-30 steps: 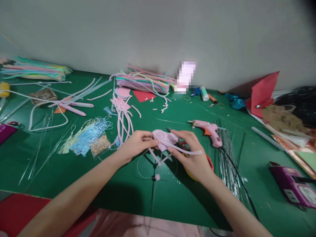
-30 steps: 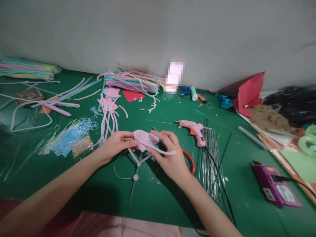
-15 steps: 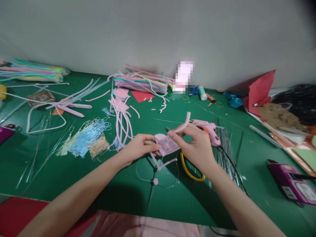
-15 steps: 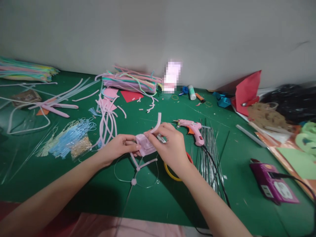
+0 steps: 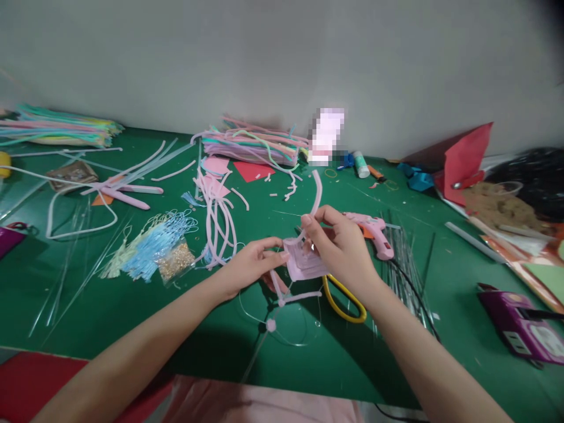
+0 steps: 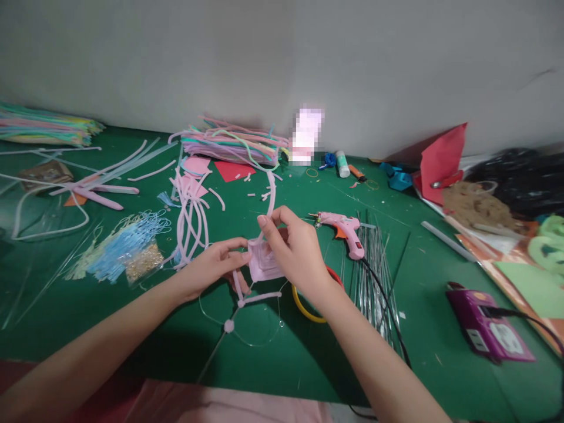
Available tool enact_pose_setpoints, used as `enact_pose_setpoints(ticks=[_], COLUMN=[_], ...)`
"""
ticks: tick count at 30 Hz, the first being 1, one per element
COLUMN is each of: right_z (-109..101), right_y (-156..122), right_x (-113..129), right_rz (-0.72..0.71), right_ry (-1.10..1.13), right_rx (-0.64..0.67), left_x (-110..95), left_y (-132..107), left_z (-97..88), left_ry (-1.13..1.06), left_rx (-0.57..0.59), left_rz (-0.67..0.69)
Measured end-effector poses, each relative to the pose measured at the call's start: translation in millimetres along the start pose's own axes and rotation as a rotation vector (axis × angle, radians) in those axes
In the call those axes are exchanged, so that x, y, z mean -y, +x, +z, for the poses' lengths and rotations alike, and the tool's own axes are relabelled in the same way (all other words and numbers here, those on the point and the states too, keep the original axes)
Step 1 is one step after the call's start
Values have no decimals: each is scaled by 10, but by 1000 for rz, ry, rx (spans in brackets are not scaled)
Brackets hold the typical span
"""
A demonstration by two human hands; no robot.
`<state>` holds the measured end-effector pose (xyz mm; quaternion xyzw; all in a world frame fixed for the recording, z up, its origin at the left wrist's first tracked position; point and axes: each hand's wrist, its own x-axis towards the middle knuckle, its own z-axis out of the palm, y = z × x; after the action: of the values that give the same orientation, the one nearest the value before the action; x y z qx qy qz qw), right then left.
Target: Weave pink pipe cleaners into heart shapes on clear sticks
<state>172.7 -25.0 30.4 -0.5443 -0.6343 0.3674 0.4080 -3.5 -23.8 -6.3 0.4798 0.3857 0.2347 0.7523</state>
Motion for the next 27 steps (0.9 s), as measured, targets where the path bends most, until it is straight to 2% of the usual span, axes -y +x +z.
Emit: enact_pose_setpoints(ticks=[4, 9, 11, 14, 17, 19, 22, 27], right_z=[34, 46, -53, -347, -639, -716, -648, -540], right_y=[13, 32, -1, -133, -330, -455, -584, -627], right_x=[-18, 29, 65, 48, -122, -290, -502, -578], right_rz=[-5, -64, -113, -152, -93, 25, 28, 143], right_ry=[-16, -101, -192, -392, -612, -752, -860, -887], right_rx=[47, 80, 120, 262, 362, 349, 298, 412], left_x=[-25, 11, 34, 47, 27, 5, -16, -8], left_y=[2, 19, 24, 22, 16, 14, 15, 9], left_z=[13, 9, -7, -43, -70, -74, -72, -111], left_ry=[-2, 15, 22, 26, 23, 25, 28, 43], left_rx=[-36, -22, -33, -52, -65, -71, -71, -1], left_rz=[-19, -26, -29, -28, -15, -17, -30, 1])
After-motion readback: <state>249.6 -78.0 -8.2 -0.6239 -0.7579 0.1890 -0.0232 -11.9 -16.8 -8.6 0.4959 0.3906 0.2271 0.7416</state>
